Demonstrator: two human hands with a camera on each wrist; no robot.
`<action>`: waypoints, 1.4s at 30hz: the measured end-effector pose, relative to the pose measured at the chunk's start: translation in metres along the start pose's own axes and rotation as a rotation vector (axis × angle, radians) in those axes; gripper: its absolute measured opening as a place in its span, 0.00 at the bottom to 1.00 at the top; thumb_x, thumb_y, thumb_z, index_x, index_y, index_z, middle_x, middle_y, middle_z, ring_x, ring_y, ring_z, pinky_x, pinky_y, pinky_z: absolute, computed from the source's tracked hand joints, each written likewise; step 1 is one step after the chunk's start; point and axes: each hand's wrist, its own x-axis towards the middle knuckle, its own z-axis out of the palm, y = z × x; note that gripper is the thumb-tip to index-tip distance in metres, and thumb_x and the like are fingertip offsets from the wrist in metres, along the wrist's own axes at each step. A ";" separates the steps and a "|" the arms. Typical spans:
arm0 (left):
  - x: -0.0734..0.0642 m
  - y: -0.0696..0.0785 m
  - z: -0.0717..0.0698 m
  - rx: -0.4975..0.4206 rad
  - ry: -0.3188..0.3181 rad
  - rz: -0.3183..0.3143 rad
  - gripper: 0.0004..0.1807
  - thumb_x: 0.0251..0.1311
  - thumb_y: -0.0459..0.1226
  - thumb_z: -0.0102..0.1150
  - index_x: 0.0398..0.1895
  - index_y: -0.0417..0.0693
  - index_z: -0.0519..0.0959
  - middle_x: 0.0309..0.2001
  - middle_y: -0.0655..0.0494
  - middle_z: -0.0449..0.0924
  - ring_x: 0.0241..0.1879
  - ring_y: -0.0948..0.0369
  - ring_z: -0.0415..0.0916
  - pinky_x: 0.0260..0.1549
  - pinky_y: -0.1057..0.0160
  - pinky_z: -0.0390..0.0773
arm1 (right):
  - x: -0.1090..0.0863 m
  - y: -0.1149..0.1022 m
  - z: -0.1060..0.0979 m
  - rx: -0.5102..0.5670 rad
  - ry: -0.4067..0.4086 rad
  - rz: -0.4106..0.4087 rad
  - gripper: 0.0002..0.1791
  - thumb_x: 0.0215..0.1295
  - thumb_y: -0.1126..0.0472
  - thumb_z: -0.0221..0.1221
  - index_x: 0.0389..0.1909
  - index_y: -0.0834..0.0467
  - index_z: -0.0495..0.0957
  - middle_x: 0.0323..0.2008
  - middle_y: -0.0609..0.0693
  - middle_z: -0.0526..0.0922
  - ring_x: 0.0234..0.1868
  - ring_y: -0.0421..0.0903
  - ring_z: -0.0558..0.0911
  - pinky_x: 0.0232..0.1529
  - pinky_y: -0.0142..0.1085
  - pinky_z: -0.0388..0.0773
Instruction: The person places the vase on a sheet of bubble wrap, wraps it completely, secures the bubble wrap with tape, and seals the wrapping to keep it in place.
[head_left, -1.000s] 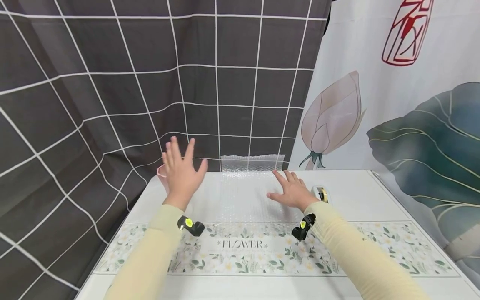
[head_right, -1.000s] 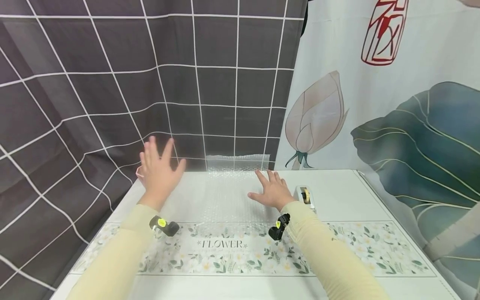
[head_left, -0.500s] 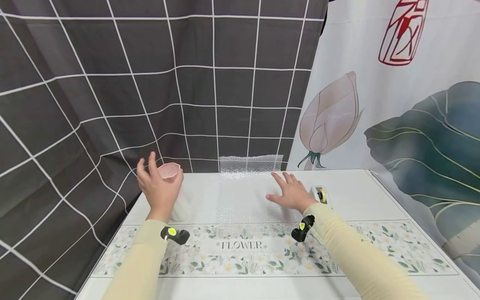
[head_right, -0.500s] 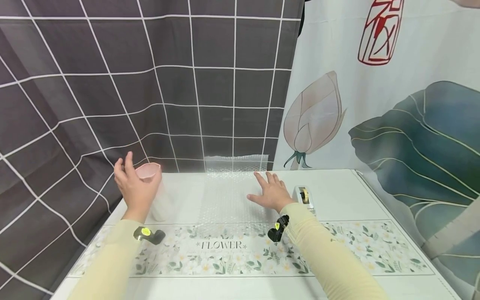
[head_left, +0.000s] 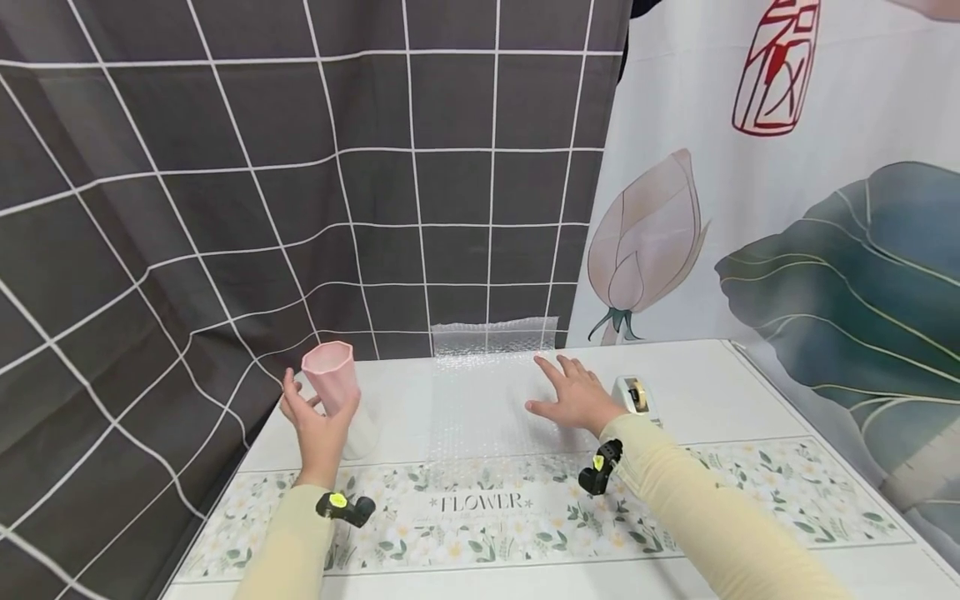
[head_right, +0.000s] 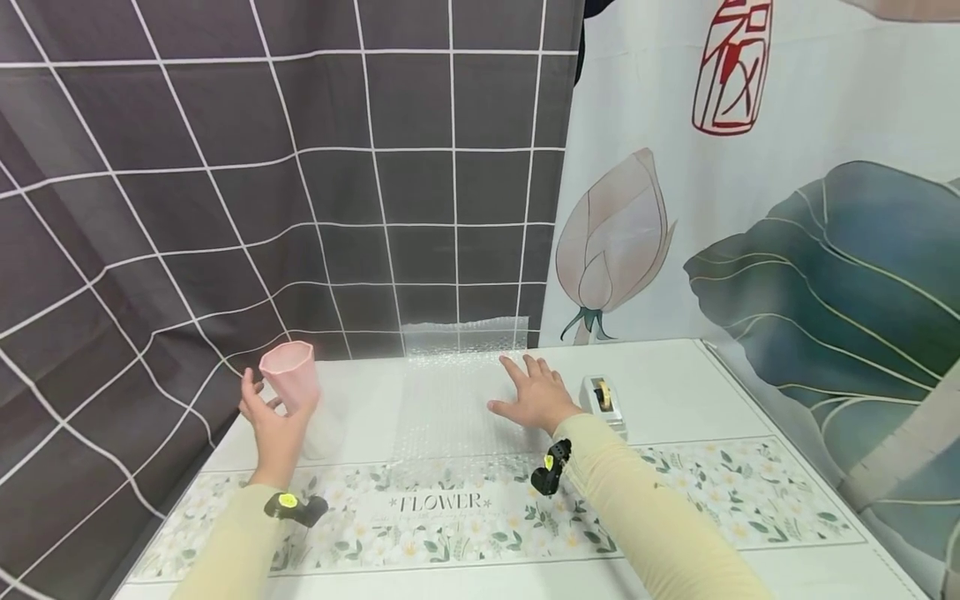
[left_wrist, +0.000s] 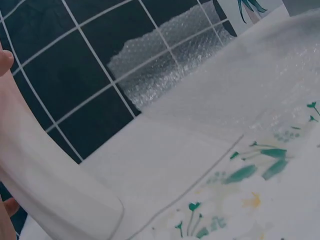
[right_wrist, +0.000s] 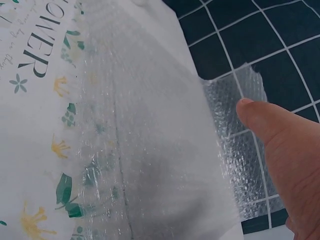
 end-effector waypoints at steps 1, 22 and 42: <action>-0.001 -0.003 0.000 0.005 -0.012 -0.015 0.61 0.52 0.36 0.74 0.82 0.61 0.41 0.71 0.38 0.47 0.59 0.46 0.67 0.50 0.55 0.72 | 0.000 0.000 0.001 -0.001 0.000 0.001 0.49 0.66 0.34 0.57 0.81 0.50 0.51 0.76 0.70 0.52 0.76 0.71 0.50 0.71 0.67 0.49; -0.023 -0.037 0.001 0.206 -0.182 -0.149 0.48 0.59 0.40 0.70 0.77 0.40 0.54 0.65 0.33 0.61 0.66 0.37 0.63 0.67 0.38 0.60 | -0.003 0.005 0.009 0.016 0.003 -0.005 0.47 0.67 0.37 0.59 0.80 0.52 0.53 0.75 0.72 0.54 0.75 0.73 0.53 0.69 0.69 0.51; -0.015 -0.016 0.014 0.283 -0.259 -0.099 0.44 0.56 0.44 0.72 0.74 0.43 0.63 0.63 0.37 0.68 0.65 0.39 0.67 0.65 0.36 0.64 | -0.004 0.003 0.007 0.009 -0.002 -0.012 0.48 0.67 0.35 0.58 0.80 0.52 0.52 0.75 0.71 0.54 0.75 0.72 0.53 0.69 0.69 0.51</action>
